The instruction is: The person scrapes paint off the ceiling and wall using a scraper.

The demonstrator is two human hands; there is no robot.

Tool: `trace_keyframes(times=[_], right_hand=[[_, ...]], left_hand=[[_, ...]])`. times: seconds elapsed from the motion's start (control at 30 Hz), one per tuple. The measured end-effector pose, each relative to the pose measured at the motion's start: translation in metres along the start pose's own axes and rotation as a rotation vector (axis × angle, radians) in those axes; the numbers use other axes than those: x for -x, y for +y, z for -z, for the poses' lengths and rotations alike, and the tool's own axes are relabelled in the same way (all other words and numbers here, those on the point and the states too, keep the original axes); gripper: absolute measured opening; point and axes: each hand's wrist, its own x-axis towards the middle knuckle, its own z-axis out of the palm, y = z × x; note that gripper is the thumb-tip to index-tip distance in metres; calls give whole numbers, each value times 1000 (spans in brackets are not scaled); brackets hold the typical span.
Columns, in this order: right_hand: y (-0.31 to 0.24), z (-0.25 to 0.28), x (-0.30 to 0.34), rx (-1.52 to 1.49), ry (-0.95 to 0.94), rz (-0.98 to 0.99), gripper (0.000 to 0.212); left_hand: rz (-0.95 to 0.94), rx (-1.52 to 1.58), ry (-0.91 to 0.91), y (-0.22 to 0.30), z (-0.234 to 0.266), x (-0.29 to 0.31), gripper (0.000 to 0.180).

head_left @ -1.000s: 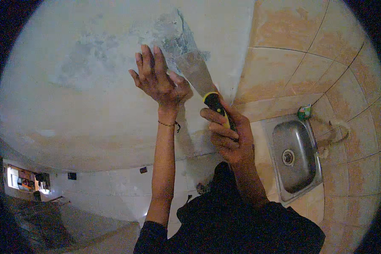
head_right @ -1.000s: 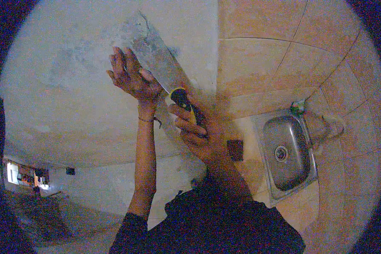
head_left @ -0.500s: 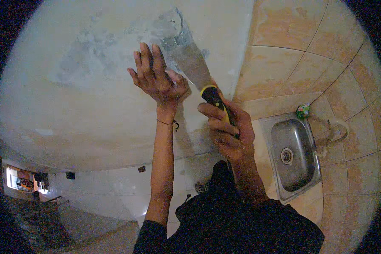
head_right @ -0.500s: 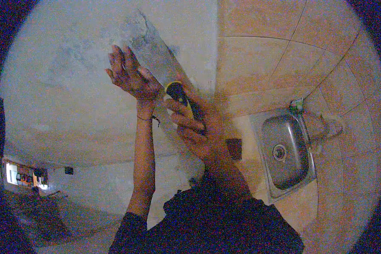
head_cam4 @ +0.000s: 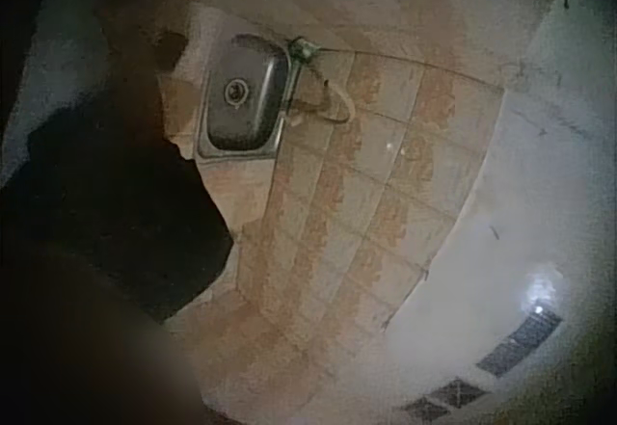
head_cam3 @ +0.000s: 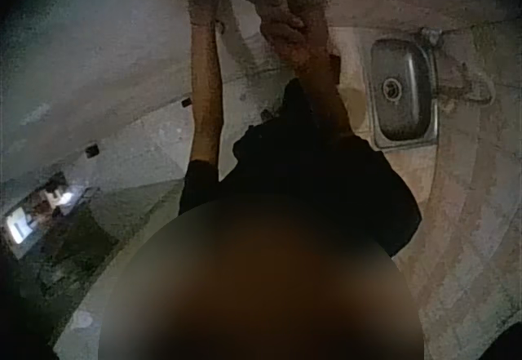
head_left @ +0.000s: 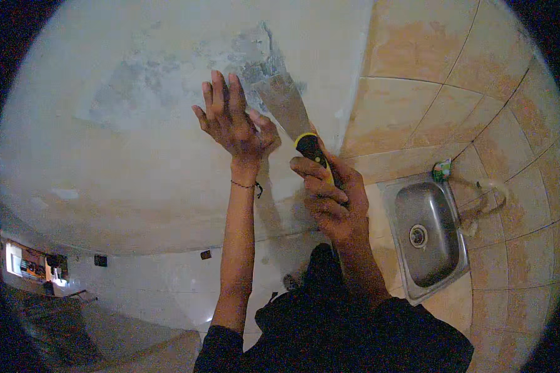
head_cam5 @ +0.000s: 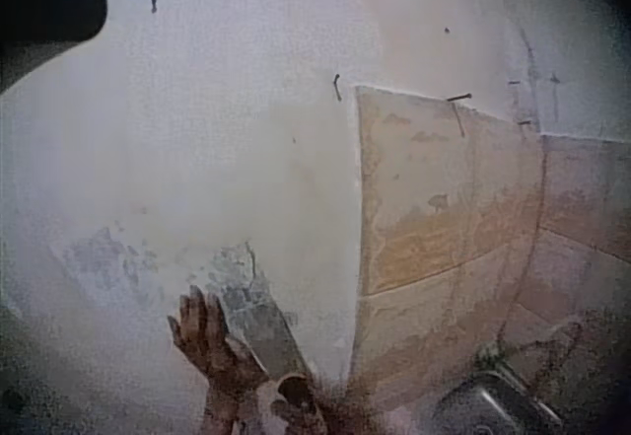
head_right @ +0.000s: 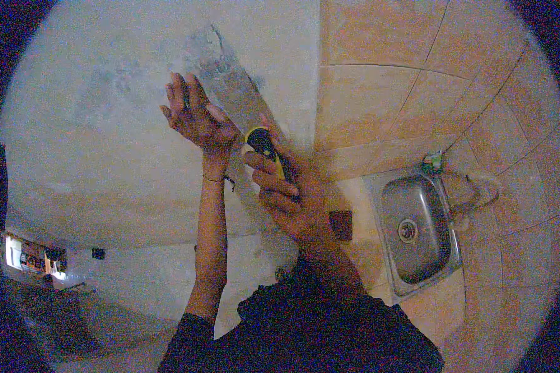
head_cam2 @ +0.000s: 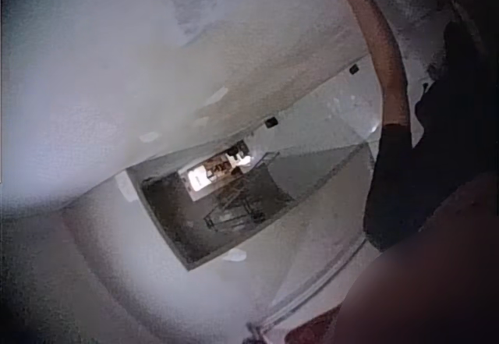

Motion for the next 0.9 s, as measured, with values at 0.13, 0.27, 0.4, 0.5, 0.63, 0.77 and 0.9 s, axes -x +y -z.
trace_keyframes(times=[0.13, 0.27, 0.4, 0.5, 0.63, 0.77, 0.9], right_hand=[[-3, 2, 2, 42, 24, -13, 15], [3, -2, -9, 68, 48, 30, 15], [13, -2, -7, 64, 59, 63, 15], [17, -9, -5, 162, 249, 195, 15], [4, 4, -7, 29, 100, 57, 15], [-2, 1, -8, 101, 69, 28, 16], [0, 2, -6, 52, 68, 22, 17]], left_hand=[[20, -30, -27, -4, 2, 4, 62], [8, -11, -21, -7, 1, -1, 62], [21, -35, -40, -12, 3, 1, 62], [15, -31, -33, -11, 3, 1, 61], [28, -17, -42, -9, 3, -1, 61], [4, -22, -16, -9, -2, 1, 62], [23, -21, -41, -4, 3, 3, 59]])
